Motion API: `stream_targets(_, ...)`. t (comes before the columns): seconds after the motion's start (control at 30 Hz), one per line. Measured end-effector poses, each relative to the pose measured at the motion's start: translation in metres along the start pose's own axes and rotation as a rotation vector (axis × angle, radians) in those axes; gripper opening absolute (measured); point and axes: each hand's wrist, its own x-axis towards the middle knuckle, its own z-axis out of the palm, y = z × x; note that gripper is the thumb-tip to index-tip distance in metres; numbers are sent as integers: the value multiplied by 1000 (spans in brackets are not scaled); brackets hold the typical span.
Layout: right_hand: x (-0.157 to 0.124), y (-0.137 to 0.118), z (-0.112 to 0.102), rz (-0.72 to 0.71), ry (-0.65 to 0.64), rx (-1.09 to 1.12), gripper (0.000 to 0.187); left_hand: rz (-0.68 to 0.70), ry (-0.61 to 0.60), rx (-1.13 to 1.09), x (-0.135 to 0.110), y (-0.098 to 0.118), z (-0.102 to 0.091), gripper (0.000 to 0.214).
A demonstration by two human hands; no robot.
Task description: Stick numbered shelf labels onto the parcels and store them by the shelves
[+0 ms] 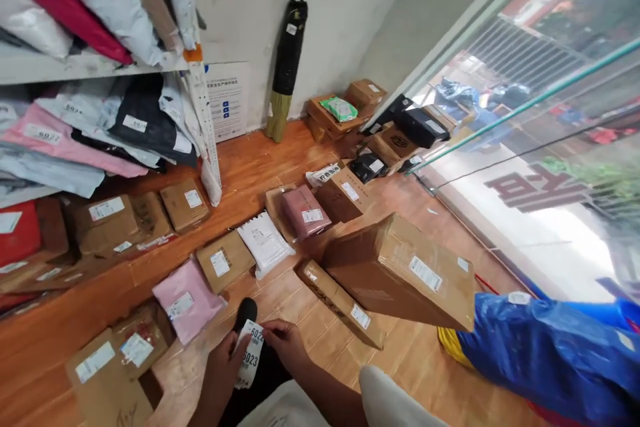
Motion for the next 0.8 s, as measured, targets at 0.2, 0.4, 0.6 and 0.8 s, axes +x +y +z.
stream_targets(0.2, 58, 66, 22, -69, -91, -33, 52, -185, 102, -330, 26, -77, 13, 70)
stream_targets(0.4, 134, 162, 27, 62, -330, -48, 49, -282, 259, -209, 70, -180, 46, 56)
stream_targets(0.6, 243, 278, -24, -63, -401, -177, 39, -317, 323, -316, 184, -284, 131, 63)
stream_targets(0.8, 357, 352, -101, -256, -335, -261, 29, -97, 88, -488, 318, -366, 208, 55)
